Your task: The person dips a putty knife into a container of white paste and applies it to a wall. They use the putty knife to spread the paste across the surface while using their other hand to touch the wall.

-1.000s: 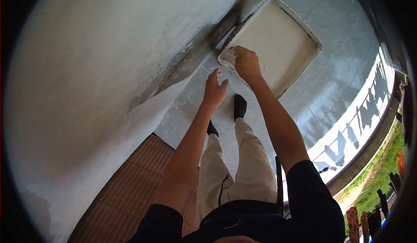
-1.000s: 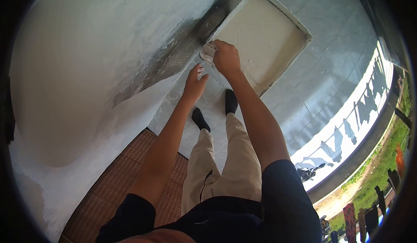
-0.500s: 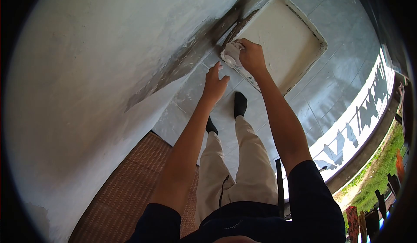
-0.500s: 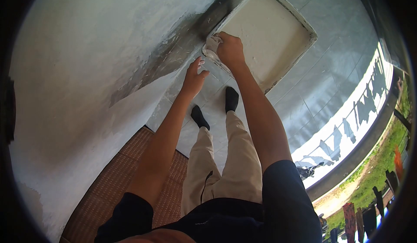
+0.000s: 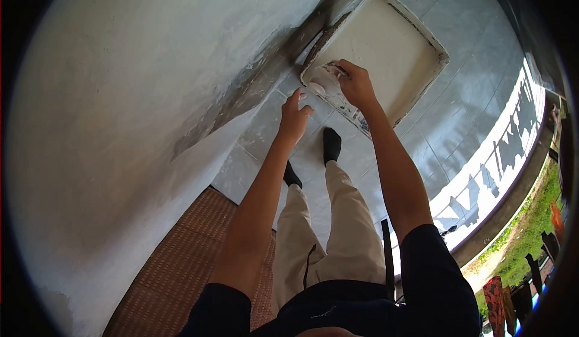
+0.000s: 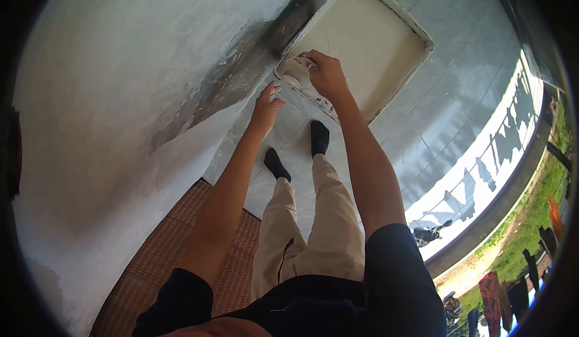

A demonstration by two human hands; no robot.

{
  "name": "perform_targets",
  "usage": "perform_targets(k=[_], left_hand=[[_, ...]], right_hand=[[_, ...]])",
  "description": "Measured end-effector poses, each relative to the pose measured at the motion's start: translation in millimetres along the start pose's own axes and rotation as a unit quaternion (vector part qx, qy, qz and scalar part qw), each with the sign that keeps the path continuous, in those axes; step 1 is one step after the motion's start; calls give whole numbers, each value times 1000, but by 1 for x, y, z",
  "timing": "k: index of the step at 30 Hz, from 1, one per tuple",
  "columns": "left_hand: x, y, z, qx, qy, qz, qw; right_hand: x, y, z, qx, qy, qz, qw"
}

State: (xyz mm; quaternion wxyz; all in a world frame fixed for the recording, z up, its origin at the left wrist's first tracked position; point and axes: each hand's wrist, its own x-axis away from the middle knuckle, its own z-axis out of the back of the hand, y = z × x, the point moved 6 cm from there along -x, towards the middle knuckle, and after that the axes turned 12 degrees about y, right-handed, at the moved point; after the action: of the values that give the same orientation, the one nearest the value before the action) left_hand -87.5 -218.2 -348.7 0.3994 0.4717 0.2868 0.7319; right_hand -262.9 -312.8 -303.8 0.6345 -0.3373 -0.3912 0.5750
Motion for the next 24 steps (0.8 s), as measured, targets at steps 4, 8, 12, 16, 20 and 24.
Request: perform_targets(k=[4, 8, 12, 16, 20, 24], left_hand=[[6, 2, -2, 12, -13, 18, 1000], [9, -2, -7, 42, -21, 37, 998], [10, -4, -12, 37, -30, 31, 998], [11, -2, -17, 19, -38, 22, 999], [11, 1, -20, 50, -18, 18, 998], [12, 5, -21, 57, -16, 29, 998]], right_hand=[[8, 17, 15, -22, -12, -35, 999], [13, 28, 34, -30, 36, -78, 996], [15, 20, 45, 41, 108, -62, 991], [14, 8, 44, 61, 128, -8, 990], [12, 13, 38, 75, 117, 2, 990], [9, 23, 28, 73, 81, 4, 994]])
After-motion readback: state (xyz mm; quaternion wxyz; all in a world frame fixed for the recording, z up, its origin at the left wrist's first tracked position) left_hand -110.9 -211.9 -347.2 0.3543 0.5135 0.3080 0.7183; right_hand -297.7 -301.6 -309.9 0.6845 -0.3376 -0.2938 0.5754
